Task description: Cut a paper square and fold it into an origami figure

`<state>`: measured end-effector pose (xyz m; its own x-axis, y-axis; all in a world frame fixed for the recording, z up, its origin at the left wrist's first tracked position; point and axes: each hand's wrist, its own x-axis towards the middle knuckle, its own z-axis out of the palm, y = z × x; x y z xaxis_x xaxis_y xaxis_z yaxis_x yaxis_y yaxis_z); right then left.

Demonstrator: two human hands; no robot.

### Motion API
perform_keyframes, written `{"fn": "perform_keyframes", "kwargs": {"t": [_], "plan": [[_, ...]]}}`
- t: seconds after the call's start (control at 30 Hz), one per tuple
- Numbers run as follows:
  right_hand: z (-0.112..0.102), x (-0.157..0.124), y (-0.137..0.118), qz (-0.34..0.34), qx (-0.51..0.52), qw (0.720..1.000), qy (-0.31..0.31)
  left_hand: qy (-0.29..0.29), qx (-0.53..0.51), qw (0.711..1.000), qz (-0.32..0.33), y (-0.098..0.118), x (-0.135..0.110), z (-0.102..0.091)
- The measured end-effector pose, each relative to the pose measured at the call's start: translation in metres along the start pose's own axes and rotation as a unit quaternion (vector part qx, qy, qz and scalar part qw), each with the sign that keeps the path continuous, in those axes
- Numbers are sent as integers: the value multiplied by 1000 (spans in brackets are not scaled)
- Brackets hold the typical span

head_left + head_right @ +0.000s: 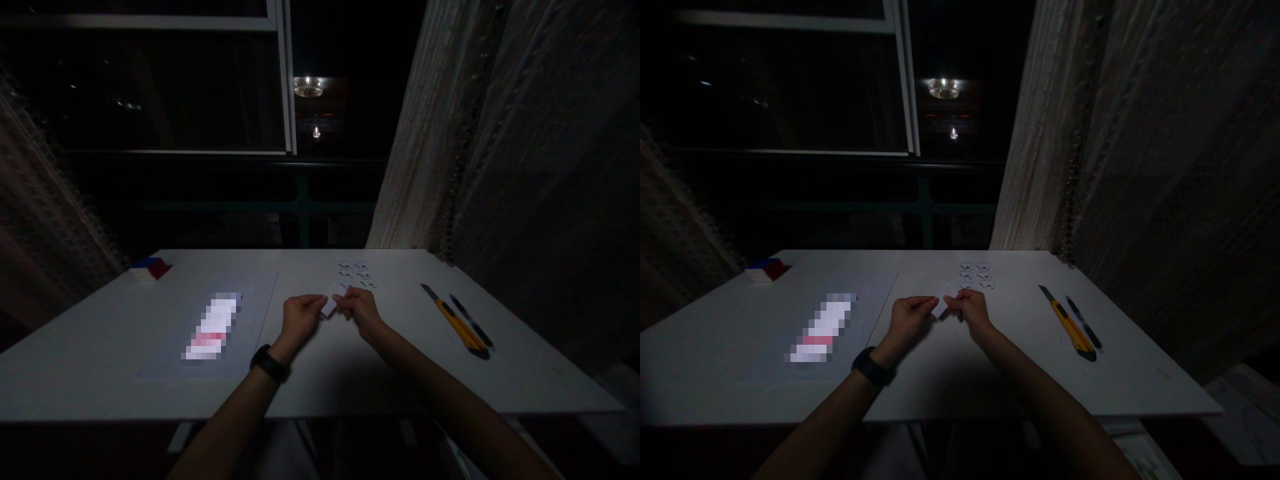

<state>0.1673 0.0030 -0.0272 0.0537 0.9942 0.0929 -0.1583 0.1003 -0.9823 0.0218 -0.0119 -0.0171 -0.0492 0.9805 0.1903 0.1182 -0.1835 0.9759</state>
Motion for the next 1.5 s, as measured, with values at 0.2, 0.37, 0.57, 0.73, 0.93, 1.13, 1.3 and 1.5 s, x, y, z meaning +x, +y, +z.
{"fn": "perform_keyframes", "kwargs": {"t": [0.2,0.37,0.57,0.73,0.93,1.13,1.3,1.5], "plan": [[-1,1,-2,0,-7,1000,3,-9,10,1000,5,-1,0,0],[0,1,-2,-39,-38,998,11,-14,-2,1000,-2,0,0,1],[-2,-1,-5,-60,-66,996,-2,-3,-15,1000,3,4,-2,2],[-1,-4,-8,-77,-57,995,5,-22,-58,998,-22,7,-2,2],[2,-4,-6,-49,-2,999,-6,-40,-116,991,-60,5,-1,2],[2,-5,-6,-47,-11,999,-16,-76,-151,980,-103,3,0,2],[-1,-2,-8,-29,-2,999,-43,-93,-124,982,-105,2,-2,3],[-6,1,-10,-18,-31,998,-52,-104,-86,987,-90,4,-6,4]]}}
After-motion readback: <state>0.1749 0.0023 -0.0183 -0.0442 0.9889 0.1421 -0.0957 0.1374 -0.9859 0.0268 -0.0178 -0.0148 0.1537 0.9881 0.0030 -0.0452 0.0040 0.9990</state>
